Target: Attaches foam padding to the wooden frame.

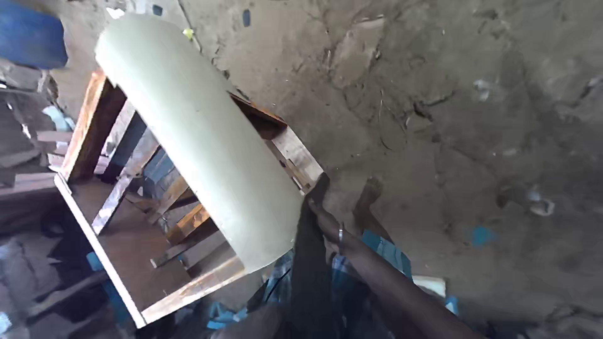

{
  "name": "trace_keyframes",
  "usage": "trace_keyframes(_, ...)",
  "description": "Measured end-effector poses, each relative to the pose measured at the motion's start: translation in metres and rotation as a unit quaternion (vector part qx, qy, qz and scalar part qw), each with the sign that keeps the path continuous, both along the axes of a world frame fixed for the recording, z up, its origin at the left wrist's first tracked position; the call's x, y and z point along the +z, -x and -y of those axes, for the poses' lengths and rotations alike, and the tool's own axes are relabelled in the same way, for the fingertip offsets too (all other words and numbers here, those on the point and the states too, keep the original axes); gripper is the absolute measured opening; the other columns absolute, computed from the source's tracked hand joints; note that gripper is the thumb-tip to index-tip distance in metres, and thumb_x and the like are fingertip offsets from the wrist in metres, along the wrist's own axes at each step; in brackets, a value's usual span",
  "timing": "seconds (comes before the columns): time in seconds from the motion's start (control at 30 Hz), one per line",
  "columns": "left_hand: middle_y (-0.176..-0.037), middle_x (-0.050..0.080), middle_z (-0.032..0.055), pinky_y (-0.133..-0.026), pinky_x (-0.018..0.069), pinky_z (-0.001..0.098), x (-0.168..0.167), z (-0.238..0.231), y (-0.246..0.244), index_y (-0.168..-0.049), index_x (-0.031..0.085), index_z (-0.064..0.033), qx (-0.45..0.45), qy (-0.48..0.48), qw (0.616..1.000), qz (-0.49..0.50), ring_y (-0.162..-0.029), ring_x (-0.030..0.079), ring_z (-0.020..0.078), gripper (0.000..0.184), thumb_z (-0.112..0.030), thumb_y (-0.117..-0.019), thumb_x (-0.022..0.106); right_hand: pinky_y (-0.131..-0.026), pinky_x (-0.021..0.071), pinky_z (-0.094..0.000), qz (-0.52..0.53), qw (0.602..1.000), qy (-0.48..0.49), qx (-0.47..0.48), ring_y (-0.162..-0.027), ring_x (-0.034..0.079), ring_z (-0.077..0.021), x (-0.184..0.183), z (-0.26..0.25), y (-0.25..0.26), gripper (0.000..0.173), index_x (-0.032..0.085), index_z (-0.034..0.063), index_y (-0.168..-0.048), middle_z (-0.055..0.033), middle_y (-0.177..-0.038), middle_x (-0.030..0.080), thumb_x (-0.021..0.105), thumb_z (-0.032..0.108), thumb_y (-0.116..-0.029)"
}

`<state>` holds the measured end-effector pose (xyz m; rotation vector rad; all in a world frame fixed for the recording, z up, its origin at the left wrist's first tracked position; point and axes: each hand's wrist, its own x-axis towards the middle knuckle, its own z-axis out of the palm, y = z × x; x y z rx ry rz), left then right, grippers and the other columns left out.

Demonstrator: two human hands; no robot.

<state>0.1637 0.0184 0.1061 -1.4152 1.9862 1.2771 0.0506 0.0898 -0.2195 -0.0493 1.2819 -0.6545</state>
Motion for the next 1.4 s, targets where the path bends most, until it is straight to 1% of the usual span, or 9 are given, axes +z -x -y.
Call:
trace_keyframes(0.1, -0.077, 0.070, 0.0007, -0.060, 0.0583, 0.0379, -0.006, 0.028, -0.038, -0.101, 0.072, -0.0111, 0.030, -0.002, 0.999, -0.032, -0.067, 0.067, 0.0120, 0.030, -0.041, -0.0948, 0.072, -0.115, 0.0382, -0.0460, -0.088, 0.990, 0.007, -0.107, -0.141, 0.046, -0.0247, 0.054, -0.011, -0.003, 0.059, 0.037, 0.0090, -0.156, -0.0146, -0.156, 0.046, 0.038, 0.045, -0.1099)
trace_keyframes(0.2, -0.084, 0.071, -0.0013, -0.065, 0.0600, 0.0358, -0.028, 0.044, -0.084, -0.104, 0.071, -0.0136, 0.041, -0.045, 0.990, -0.126, -0.074, 0.069, 0.0100, 0.031, -0.043, -0.0951, 0.070, -0.100, 0.0529, -0.0343, -0.209, 0.956, 0.096, -0.181, -0.119, 0.061, -0.0163, 0.087, -0.067, -0.045, 0.043, 0.052, -0.0060, -0.138, -0.0151, -0.133, 0.061, 0.051, 0.016, -0.1012)
trace_keyframes(0.33, -0.108, 0.072, 0.0102, -0.090, 0.0580, 0.0432, -0.036, 0.040, -0.126, -0.122, 0.067, -0.0052, 0.018, -0.158, 0.964, -0.215, -0.099, 0.070, 0.0192, 0.037, -0.032, -0.0974, 0.069, -0.089, 0.0574, -0.0214, -0.057, 0.978, 0.197, -0.041, -0.098, 0.066, 0.0053, 0.202, -0.113, -0.130, 0.033, 0.060, 0.0056, -0.122, 0.0131, -0.105, 0.072, 0.065, 0.001, -0.0894)
trace_keyframes(0.5, -0.113, 0.072, 0.0101, -0.091, 0.0554, 0.0410, -0.040, 0.054, -0.196, -0.130, 0.065, -0.0064, -0.007, -0.204, 0.957, -0.207, -0.098, 0.068, 0.0178, 0.046, -0.041, -0.0997, 0.065, -0.073, 0.0575, -0.0203, 0.065, 0.986, 0.149, 0.036, -0.075, 0.067, 0.0033, 0.249, -0.095, -0.235, 0.020, 0.071, 0.0126, -0.092, 0.0109, -0.081, 0.073, 0.063, -0.004, -0.0844)
trace_keyframes(0.7, -0.119, 0.068, 0.0149, -0.100, 0.0519, 0.0439, -0.085, 0.035, -0.367, -0.129, 0.064, 0.0006, -0.037, -0.260, 0.932, -0.250, -0.108, 0.065, 0.0194, 0.055, -0.045, -0.0985, 0.062, -0.098, 0.0539, -0.0401, 0.252, 0.917, 0.304, -0.063, -0.109, 0.067, -0.0127, 0.206, -0.117, -0.289, 0.030, 0.072, 0.0233, -0.117, 0.0029, -0.113, 0.073, 0.068, 0.035, -0.0888)
trace_keyframes(0.83, -0.107, 0.071, 0.0095, -0.092, 0.0573, 0.0397, -0.114, -0.016, -0.461, -0.119, 0.066, -0.0010, -0.023, -0.278, 0.925, -0.258, -0.096, 0.068, 0.0159, 0.042, -0.026, -0.0877, 0.080, -0.098, 0.0553, -0.0538, 0.141, 0.959, 0.214, -0.122, -0.116, 0.066, -0.0314, 0.207, -0.142, -0.340, 0.063, 0.040, 0.0092, -0.146, -0.0153, -0.131, 0.065, 0.059, 0.041, -0.0954)
trace_keyframes(1.0, -0.097, 0.074, 0.0103, -0.083, 0.0605, 0.0409, -0.107, -0.020, -0.490, -0.114, 0.070, -0.0040, 0.101, -0.134, 0.950, -0.263, -0.086, 0.072, 0.0201, 0.028, -0.025, -0.0967, 0.072, -0.090, 0.0595, -0.0437, -0.172, 0.972, 0.129, 0.091, -0.098, 0.072, -0.0250, 0.208, -0.209, -0.397, 0.053, 0.054, 0.0029, -0.141, -0.0145, -0.115, 0.071, 0.064, 0.034, -0.0994)
trace_keyframes(1.17, -0.094, 0.074, 0.0113, -0.076, 0.0602, 0.0419, -0.052, 0.018, -0.493, -0.113, 0.070, -0.0047, 0.006, -0.099, 0.956, -0.276, -0.080, 0.071, 0.0219, 0.024, -0.022, -0.0961, 0.073, -0.103, 0.0463, -0.0659, -0.398, 0.806, -0.075, 0.432, -0.122, 0.062, -0.0404, 0.236, -0.276, -0.423, 0.072, 0.067, 0.0155, -0.134, -0.0196, -0.129, 0.067, 0.061, 0.071, -0.0877)
trace_keyframes(1.4, -0.109, 0.073, 0.0138, -0.082, 0.0621, 0.0407, 0.003, -0.007, -0.496, -0.136, 0.058, -0.0058, -0.065, -0.208, 0.929, -0.298, -0.090, 0.073, 0.0232, 0.047, -0.015, -0.0934, 0.075, -0.123, 0.0348, -0.0428, -0.335, 0.881, 0.331, -0.042, -0.150, 0.036, -0.0228, 0.243, -0.241, -0.505, 0.102, 0.032, -0.0008, -0.158, -0.0149, -0.162, 0.038, 0.072, 0.061, -0.0861)
